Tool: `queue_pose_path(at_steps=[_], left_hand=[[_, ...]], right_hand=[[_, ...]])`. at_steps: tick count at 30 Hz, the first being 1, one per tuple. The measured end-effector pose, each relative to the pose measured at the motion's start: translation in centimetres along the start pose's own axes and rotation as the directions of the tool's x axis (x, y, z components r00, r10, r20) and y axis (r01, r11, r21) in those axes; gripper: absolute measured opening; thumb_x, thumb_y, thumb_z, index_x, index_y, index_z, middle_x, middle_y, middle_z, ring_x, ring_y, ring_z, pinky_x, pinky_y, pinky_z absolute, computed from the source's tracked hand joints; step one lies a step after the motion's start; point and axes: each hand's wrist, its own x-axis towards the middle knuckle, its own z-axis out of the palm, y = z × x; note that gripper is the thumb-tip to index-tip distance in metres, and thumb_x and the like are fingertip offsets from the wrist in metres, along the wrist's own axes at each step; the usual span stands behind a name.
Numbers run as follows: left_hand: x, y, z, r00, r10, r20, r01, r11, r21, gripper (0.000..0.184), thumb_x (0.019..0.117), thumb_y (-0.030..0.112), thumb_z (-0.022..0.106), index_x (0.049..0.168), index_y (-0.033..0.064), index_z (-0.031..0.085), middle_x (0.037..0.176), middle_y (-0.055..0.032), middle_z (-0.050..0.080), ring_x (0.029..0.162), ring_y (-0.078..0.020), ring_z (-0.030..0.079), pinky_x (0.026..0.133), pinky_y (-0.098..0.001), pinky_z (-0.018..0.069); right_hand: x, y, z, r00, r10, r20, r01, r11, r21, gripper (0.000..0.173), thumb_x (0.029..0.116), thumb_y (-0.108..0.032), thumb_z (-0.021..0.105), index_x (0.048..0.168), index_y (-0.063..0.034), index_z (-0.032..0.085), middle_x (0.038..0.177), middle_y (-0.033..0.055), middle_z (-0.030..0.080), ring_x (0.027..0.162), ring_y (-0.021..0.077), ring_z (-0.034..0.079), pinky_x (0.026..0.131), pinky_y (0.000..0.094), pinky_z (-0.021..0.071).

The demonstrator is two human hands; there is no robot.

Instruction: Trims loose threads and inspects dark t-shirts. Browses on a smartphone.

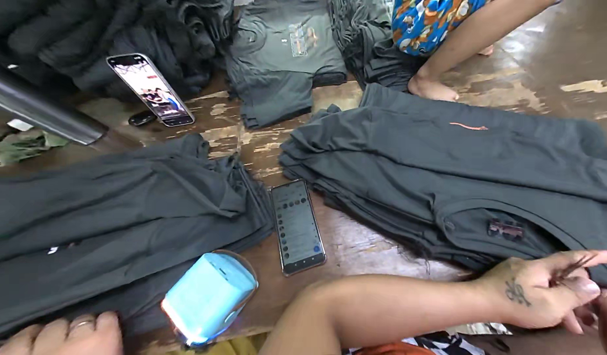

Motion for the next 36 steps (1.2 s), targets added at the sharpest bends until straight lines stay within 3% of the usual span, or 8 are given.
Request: queue_pose_path(at_steps=[2,6,11,21,26,29,32,36], left_hand=[[0.0,0.1,-0.3,1.0,0.012,0.019,-0.012,1.0,0.026,0.046,0.1072,0.004,0.039,0.152,-0.0036,0.042,0.107,-0.0263,0.066,0.075,-0.0264,0.065,0.071,-0.0417,0.0561],[-0.2,0.1,-0.6,1.0,-0.007,-0.003,0.007,1.0,-0.02,0.046,0.1074,0.005,0.037,0.152,-0.0034,0.042,0.105,-0.0253,0.065,0.074,-0.0248,0.063,0.07,-0.0401,0.0548],[0.0,-0.1,-0.3,0.997,-0.072,-0.001,0.071,0.995,-0.073,0.045,0.1087,0.007,0.037,0.152,-0.0021,0.041,0.096,-0.0231,0.065,0.069,-0.022,0.06,0.068,-0.038,0.0542],[0.1,0.1,-0.4,0.997,-0.071,-0.029,0.07,0.996,-0.057,0.046,0.1083,0.007,0.035,0.153,-0.0016,0.041,0.097,-0.0225,0.064,0.062,-0.0192,0.057,0.059,-0.0353,0.0515],[0.3,-0.1,-0.4,0.999,-0.035,0.002,0.035,0.999,0.032,0.046,0.1081,0.008,0.036,0.153,-0.0023,0.041,0.113,-0.0226,0.067,0.061,-0.0169,0.058,0.055,-0.0335,0.0511],[0.5,-0.2,-0.1,0.999,0.027,0.035,-0.029,0.997,0.072,0.047,0.1069,0.008,0.035,0.151,-0.0058,0.041,0.117,-0.02,0.07,0.061,-0.0123,0.06,0.054,-0.0291,0.0506],[0.3,0.1,0.0,0.983,0.179,0.03,-0.179,0.927,0.331,0.044,0.1029,0.006,0.041,0.142,-0.012,0.051,0.123,-0.0241,0.067,0.101,-0.0227,0.069,0.091,-0.0356,0.0548],[-0.2,0.0,0.8,0.989,0.104,-0.101,-0.018,0.778,0.628,0.046,0.095,0.001,0.057,0.141,-0.0027,0.056,0.13,-0.0242,0.062,0.099,-0.0324,0.07,0.079,-0.048,0.0574]], right_hand=[[0.6,-0.3,2.7,0.992,0.023,-0.121,-0.004,0.989,0.151,0.007,0.0977,-0.042,0.066,0.097,-0.0379,0.071,0.082,-0.0258,0.07,0.065,-0.0106,0.062,0.058,0.01,0.0513],[1.1,-1.1,4.4,0.987,-0.049,-0.154,0.093,0.953,0.29,0.012,0.099,-0.018,0.064,0.104,-0.021,0.074,0.085,-0.0152,0.075,0.061,-0.0048,0.065,0.055,0.0147,0.0549],[0.2,1.5,1.2,1.0,-0.013,0.029,0.004,0.958,0.285,0.011,0.0992,-0.031,0.067,0.105,-0.0307,0.075,0.084,-0.0175,0.074,0.062,-0.0049,0.065,0.056,0.0155,0.0552],[-1.2,2.5,1.8,0.992,-0.029,-0.125,0.05,0.984,0.168,0.016,0.099,-0.029,0.063,0.087,-0.0377,0.071,0.07,-0.0234,0.066,0.055,-0.0099,0.056,0.05,0.0103,0.0465],[-2.5,3.4,-0.7,0.961,-0.158,-0.227,0.076,0.941,-0.331,0.026,0.092,-0.019,0.06,0.069,-0.007,0.057,0.07,-0.0114,0.058,0.068,-0.0136,0.052,0.065,0.0072,0.0442],[-3.1,2.2,-0.5,0.971,-0.04,-0.234,-0.073,0.888,-0.454,0.03,0.0875,-0.015,0.059,0.072,0.0101,0.061,0.068,0.0086,0.06,0.064,0.0014,0.052,0.062,0.0228,0.0451],[-3.1,1.8,0.7,0.98,0.076,-0.185,-0.118,0.967,-0.224,0.013,0.0863,-0.017,0.063,0.074,-0.0132,0.066,0.068,-0.0192,0.062,0.062,-0.0148,0.053,0.059,0.0083,0.0469],[-3.4,3.0,1.9,0.984,0.162,-0.077,-0.157,0.986,0.065,0.018,0.0864,-0.024,0.064,0.069,-0.028,0.065,0.061,-0.022,0.059,0.053,-0.0126,0.049,0.049,0.0087,0.0405]])
